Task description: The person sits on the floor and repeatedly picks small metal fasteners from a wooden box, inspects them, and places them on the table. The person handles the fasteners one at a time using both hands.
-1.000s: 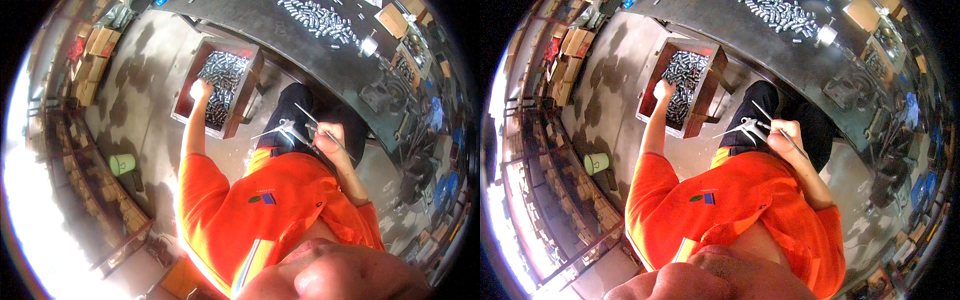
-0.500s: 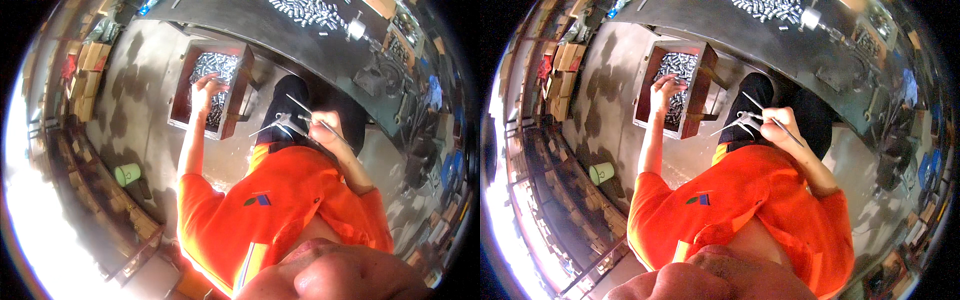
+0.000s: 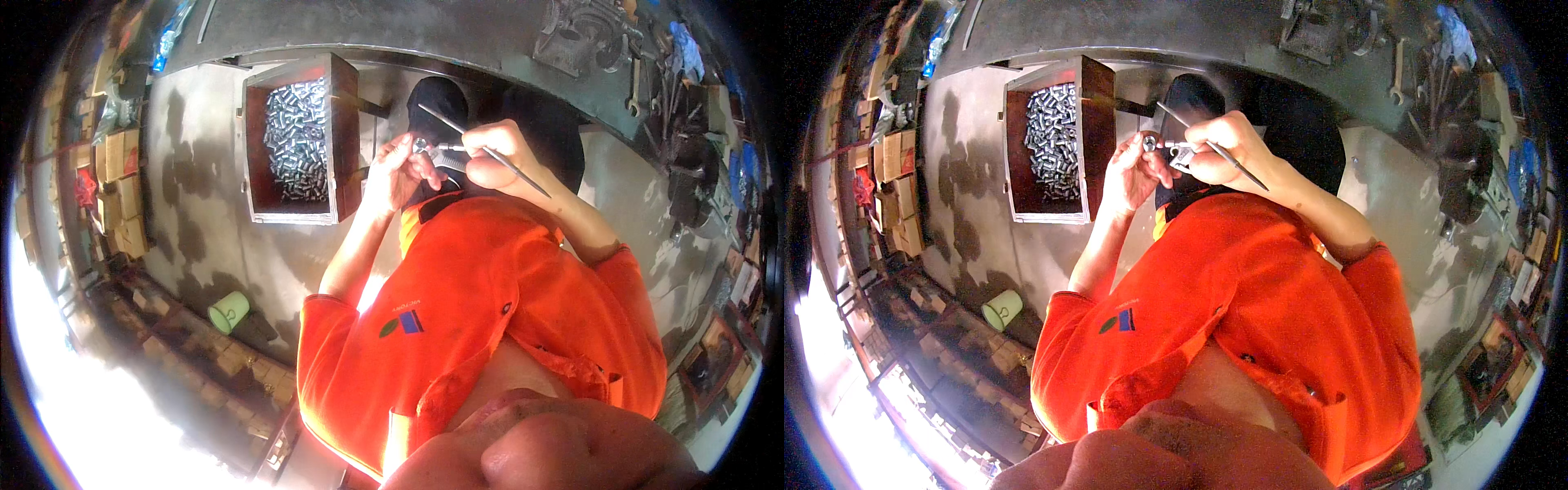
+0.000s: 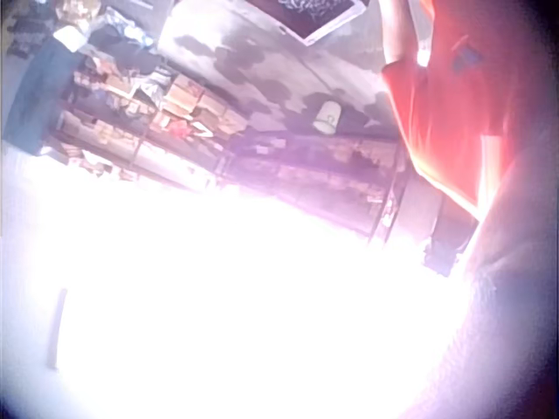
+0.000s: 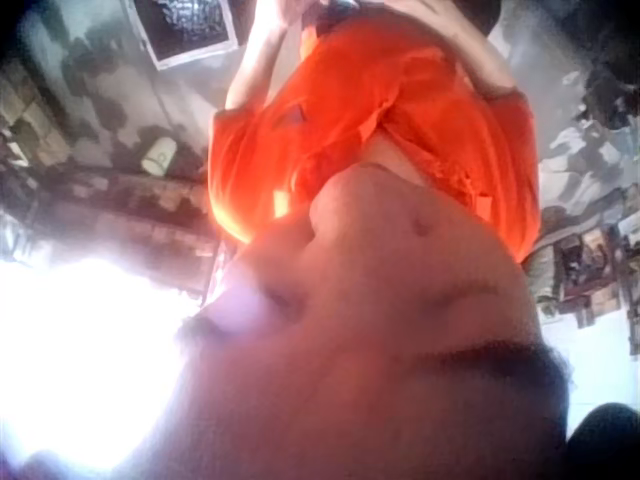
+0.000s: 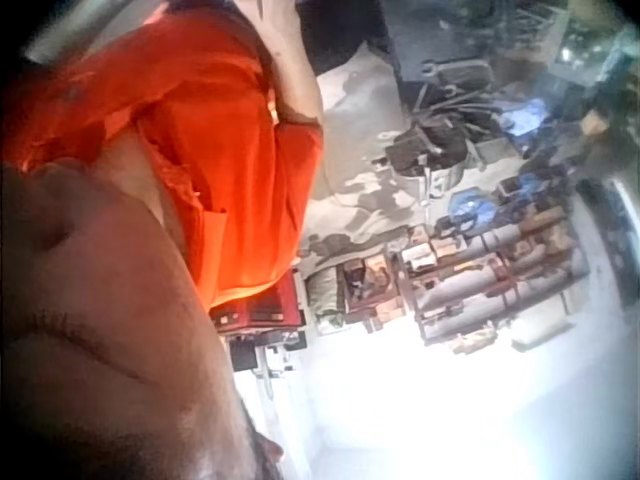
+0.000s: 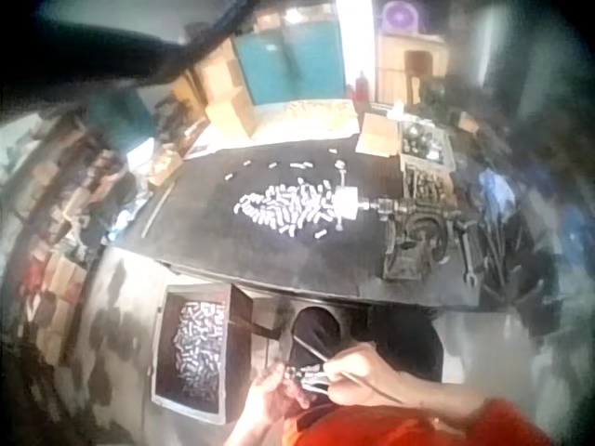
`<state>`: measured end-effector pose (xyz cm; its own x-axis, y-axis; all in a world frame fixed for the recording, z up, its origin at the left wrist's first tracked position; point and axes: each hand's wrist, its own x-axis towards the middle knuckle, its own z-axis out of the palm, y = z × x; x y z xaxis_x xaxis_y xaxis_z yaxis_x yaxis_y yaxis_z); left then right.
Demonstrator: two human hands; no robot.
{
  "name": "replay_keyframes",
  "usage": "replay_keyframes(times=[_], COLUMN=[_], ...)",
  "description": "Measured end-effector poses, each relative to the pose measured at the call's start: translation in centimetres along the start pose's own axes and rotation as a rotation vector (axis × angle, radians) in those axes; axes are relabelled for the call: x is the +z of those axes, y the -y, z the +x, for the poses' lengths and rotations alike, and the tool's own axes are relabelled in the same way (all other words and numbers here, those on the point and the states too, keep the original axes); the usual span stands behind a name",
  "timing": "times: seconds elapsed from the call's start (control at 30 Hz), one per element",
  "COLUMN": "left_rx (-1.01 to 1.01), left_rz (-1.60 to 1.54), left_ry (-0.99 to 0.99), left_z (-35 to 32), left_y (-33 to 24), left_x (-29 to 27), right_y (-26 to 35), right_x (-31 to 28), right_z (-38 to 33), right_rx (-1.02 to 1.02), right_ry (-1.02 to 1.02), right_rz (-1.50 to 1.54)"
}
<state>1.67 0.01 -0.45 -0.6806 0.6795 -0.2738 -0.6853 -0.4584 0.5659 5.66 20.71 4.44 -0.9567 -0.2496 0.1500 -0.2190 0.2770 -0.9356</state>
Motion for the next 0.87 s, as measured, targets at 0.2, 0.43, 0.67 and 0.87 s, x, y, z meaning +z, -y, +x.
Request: replay_keyframes(times=[0.2,0.43,0.67,0.87], left_rx=[0.179,0.204,0.236,0.156], left_rz=[0.421,0.671,0.667,0.541], left_ry=[-0.046,-0.049,0.007,0.014], left_z=[0.1,-0.2,0.5,1.3], left_y=[-0.7,-2.0,-2.1,-1.0], left_x=[0.8,2.4,2.6,1.7], right_y=[0.8,0.4,-1.1,-1.4], right_x=[0.8,1.2,1.4,1.5], right_z=[0.8,1.0,0.6,0.7], right_rx=[-0.146,-0.244,-0.033,-0.250], right_ry=[-0.024,-0.082,-0.091,-0.177], right_rz=[-0.135,-0.196,-0.042,-0.183])
